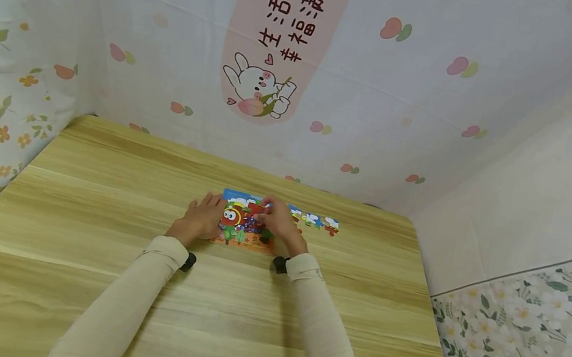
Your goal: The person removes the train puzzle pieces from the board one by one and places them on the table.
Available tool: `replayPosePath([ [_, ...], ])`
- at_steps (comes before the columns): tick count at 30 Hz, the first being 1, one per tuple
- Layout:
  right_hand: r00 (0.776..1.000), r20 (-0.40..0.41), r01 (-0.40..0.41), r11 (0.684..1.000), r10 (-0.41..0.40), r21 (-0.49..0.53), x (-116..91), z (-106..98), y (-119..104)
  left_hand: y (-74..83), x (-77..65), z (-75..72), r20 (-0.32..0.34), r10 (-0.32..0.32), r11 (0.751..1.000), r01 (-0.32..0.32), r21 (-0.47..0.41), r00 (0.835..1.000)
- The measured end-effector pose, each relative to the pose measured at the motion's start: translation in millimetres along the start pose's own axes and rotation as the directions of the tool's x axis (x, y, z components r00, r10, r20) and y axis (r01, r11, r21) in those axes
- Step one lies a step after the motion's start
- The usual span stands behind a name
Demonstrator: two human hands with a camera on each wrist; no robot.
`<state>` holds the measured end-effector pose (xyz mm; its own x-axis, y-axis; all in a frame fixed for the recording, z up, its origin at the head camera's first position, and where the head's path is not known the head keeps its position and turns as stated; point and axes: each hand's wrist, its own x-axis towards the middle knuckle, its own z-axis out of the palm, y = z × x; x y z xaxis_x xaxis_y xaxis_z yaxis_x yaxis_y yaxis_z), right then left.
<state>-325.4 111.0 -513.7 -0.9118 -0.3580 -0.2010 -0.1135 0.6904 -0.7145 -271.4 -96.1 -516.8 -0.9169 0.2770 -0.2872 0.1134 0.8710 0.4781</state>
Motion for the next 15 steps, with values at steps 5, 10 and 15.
replayPosePath([
  [5, 0.999, -0.021, -0.033, 0.998, 0.034, 0.058, -1.6, -9.7, 9.7, -0.2, -0.4, 0.1, -0.002, -0.005, 1.0, 0.005, -0.006, 1.0],
  [10, 0.997, -0.05, -0.054, 0.996, 0.058, 0.073, -6.5, -19.9, 23.3, -0.6, -0.5, 0.4, -0.009, -0.012, 1.0, 0.012, -0.007, 1.0],
  [15, 0.993, -0.078, -0.077, 0.993, 0.084, 0.085, -13.6, -30.4, 33.4, 0.7, -1.3, -0.7, -0.008, -0.013, 1.0, 0.013, -0.006, 1.0],
])
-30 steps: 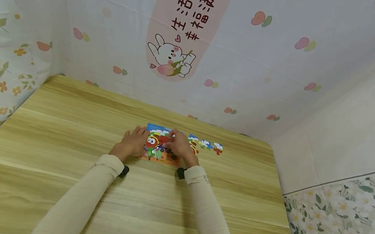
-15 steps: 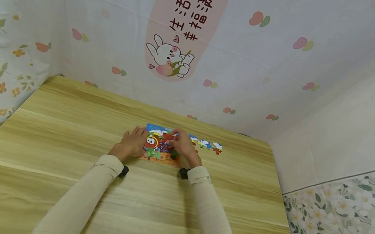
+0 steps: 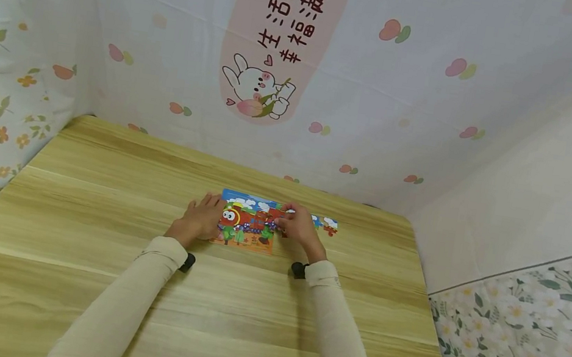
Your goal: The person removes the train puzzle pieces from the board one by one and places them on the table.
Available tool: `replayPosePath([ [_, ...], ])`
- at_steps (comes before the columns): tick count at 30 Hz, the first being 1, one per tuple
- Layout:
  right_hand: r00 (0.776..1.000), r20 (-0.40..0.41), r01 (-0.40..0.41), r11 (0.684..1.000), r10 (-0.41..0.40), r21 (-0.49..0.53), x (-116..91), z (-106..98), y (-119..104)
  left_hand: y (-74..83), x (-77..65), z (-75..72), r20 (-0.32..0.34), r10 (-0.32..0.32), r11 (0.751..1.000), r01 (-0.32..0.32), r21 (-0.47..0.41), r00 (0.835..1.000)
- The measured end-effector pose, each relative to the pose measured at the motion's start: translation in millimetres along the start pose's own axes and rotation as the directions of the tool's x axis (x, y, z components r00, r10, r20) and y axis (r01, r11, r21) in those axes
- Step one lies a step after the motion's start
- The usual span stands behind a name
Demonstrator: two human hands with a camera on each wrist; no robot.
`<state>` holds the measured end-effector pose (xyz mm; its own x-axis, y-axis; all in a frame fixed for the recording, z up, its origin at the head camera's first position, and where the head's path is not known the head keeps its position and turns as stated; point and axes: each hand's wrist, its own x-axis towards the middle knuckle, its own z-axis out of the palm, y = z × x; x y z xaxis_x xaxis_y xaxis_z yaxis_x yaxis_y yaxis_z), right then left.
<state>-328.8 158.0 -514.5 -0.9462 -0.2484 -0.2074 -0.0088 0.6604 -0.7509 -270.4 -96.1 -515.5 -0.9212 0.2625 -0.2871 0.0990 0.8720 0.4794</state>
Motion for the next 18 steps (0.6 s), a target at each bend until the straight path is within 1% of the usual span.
replayPosePath([
  [5, 1.0, -0.02, -0.004, 1.0, 0.004, 0.008, -2.6, -10.2, 11.4, 0.5, -0.7, -1.1, 0.003, 0.003, 1.0, -0.003, 0.002, 1.0],
  [8, 0.999, -0.026, -0.025, 1.0, 0.025, 0.015, -4.1, -15.7, 18.1, 1.0, -0.8, -1.2, 0.004, 0.002, 1.0, -0.002, 0.003, 1.0],
  [12, 0.998, -0.043, -0.046, 0.998, 0.049, 0.051, -7.8, -22.6, 24.4, 1.2, -0.1, -0.3, -0.002, -0.001, 1.0, 0.001, 0.006, 1.0],
  [18, 0.996, -0.067, -0.051, 0.996, 0.055, 0.068, -12.2, -32.2, 34.3, 0.6, 0.9, -0.1, 0.0, 0.001, 1.0, -0.001, 0.004, 1.0],
])
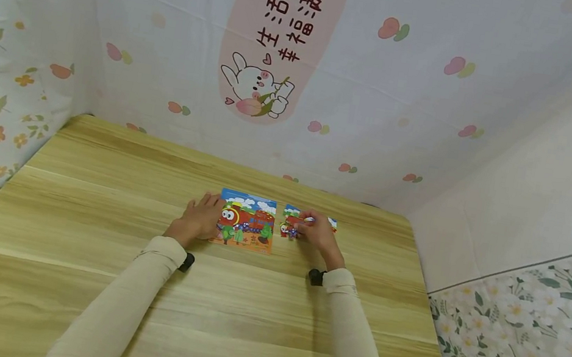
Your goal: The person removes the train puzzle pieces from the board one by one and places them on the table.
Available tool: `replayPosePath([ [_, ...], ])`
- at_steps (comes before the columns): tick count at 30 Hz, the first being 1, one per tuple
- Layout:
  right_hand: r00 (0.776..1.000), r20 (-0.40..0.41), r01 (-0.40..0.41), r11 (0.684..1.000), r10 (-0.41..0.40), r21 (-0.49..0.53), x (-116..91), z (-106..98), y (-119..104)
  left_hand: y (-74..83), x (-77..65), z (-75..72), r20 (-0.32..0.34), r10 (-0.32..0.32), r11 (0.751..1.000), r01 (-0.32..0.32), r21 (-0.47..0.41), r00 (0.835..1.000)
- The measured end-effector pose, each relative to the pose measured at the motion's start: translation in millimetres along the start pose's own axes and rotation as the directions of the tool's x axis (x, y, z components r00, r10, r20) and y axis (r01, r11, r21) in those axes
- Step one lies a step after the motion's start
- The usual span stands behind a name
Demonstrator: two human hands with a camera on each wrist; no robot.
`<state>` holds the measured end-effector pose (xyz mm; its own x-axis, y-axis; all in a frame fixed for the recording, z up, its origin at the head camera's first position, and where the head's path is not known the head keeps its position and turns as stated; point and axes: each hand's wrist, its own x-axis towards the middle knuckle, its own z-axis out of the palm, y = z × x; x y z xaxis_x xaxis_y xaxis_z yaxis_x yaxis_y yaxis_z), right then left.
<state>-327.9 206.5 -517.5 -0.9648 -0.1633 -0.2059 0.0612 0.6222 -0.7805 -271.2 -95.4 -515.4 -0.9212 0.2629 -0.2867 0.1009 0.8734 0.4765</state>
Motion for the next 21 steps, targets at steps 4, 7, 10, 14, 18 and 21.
replayPosePath([
  [4, 1.0, -0.014, -0.012, 0.999, 0.012, -0.03, -1.3, -5.8, 5.0, -1.5, -0.1, -0.5, 0.001, 0.009, 1.0, -0.009, 0.003, 1.0],
  [7, 0.999, -0.03, -0.016, 0.996, 0.014, -0.082, -2.2, -9.7, 8.8, -3.3, 0.6, -0.3, 0.0, 0.012, 1.0, -0.012, 0.008, 1.0],
  [10, 0.999, -0.045, -0.025, 0.994, 0.02, -0.108, -2.7, -13.8, 13.8, -4.4, 1.2, -0.2, 0.001, 0.013, 1.0, -0.013, 0.009, 1.0],
  [14, 0.998, -0.062, -0.03, 0.989, 0.021, -0.142, -3.8, -19.1, 21.3, -3.5, 1.3, -0.4, 0.0, 0.018, 1.0, -0.018, 0.008, 1.0],
  [18, 0.996, -0.087, -0.043, 0.985, 0.029, -0.169, -6.2, -22.9, 26.8, -2.8, 1.0, -0.4, 0.0, 0.022, 1.0, -0.022, 0.005, 1.0],
  [21, 0.995, -0.098, -0.051, 0.984, 0.034, -0.171, -7.4, -24.4, 29.0, -2.9, 1.1, -0.2, -0.005, 0.024, 1.0, -0.024, 0.008, 1.0],
])
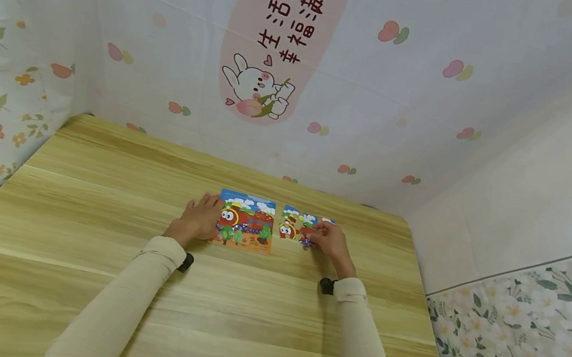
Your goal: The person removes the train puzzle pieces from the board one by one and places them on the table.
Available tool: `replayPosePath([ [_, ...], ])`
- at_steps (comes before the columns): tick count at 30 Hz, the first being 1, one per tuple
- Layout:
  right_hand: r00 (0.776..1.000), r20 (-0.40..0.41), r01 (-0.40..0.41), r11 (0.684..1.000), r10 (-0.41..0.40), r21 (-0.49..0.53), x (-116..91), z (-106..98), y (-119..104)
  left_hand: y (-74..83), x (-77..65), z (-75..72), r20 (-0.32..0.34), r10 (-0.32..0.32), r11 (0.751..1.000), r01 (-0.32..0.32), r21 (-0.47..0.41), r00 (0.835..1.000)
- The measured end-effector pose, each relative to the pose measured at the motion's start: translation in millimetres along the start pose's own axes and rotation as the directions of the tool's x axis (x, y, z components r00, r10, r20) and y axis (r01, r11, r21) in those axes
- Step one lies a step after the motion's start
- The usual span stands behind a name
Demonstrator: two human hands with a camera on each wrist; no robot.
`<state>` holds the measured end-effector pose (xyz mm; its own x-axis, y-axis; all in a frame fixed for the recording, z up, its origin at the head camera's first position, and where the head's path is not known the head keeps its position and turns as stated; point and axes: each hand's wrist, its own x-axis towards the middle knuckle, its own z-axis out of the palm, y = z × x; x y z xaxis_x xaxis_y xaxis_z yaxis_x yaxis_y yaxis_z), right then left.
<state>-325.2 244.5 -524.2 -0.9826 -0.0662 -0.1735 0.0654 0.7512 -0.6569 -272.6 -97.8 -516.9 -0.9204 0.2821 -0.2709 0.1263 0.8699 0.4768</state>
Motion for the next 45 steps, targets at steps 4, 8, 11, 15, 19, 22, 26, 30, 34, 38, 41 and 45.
replayPosePath([
  [4, 1.0, -0.008, 0.004, 1.0, -0.005, -0.025, -0.6, -0.4, 1.4, 0.0, -0.1, 0.5, 0.004, -0.002, 1.0, 0.002, 0.0, 1.0],
  [8, 1.0, -0.015, 0.019, 0.997, -0.02, -0.081, -0.9, 0.2, 2.0, 0.8, -0.9, 0.3, 0.015, -0.006, 1.0, 0.006, -0.004, 1.0],
  [11, 1.0, -0.005, 0.029, 0.994, -0.03, -0.102, -0.3, 1.6, 1.0, 0.8, -0.7, -0.4, 0.015, -0.008, 1.0, 0.008, -0.01, 1.0],
  [15, 1.0, 0.008, 0.029, 0.992, -0.028, -0.12, 0.1, 2.2, -1.7, -0.1, 0.1, -0.7, 0.009, -0.01, 1.0, 0.01, -0.014, 1.0],
  [19, 1.0, 0.007, 0.029, 0.99, -0.028, -0.141, -0.4, 1.8, -3.0, 0.1, 0.4, -1.1, 0.012, -0.013, 1.0, 0.013, -0.013, 1.0],
  [22, 1.0, 0.007, 0.027, 0.99, -0.026, -0.141, -1.1, 1.2, -3.4, 0.5, -0.4, -1.5, 0.014, -0.016, 1.0, 0.016, -0.013, 1.0],
  [26, 1.0, 0.011, 0.016, 0.989, -0.014, -0.144, -0.9, 1.4, -2.5, 0.9, -1.1, -1.0, 0.016, -0.016, 1.0, 0.016, -0.008, 1.0],
  [30, 1.0, 0.012, 0.01, 0.988, -0.008, -0.156, 0.3, 2.5, 0.5, 1.1, -0.7, -0.1, 0.023, -0.016, 1.0, 0.016, -0.004, 1.0],
  [34, 1.0, 0.006, 0.007, 0.987, -0.006, -0.163, 1.1, 2.2, 2.9, 1.4, -0.9, -0.1, 0.023, -0.014, 1.0, 0.014, -0.006, 1.0],
  [38, 1.0, 0.005, 0.01, 0.987, -0.009, -0.161, 1.4, 1.6, 4.0, 1.0, -1.1, 0.0, 0.021, -0.016, 1.0, 0.016, 0.0, 1.0],
  [41, 1.0, 0.014, 0.011, 0.988, -0.009, -0.153, 0.8, 1.4, 3.3, 0.5, -1.4, 0.3, 0.019, -0.017, 1.0, 0.017, 0.004, 1.0],
  [45, 1.0, 0.016, 0.003, 0.992, -0.001, -0.129, -1.4, 0.2, 0.9, 0.9, -2.8, 0.1, 0.02, -0.01, 1.0, 0.01, -0.004, 1.0],
])
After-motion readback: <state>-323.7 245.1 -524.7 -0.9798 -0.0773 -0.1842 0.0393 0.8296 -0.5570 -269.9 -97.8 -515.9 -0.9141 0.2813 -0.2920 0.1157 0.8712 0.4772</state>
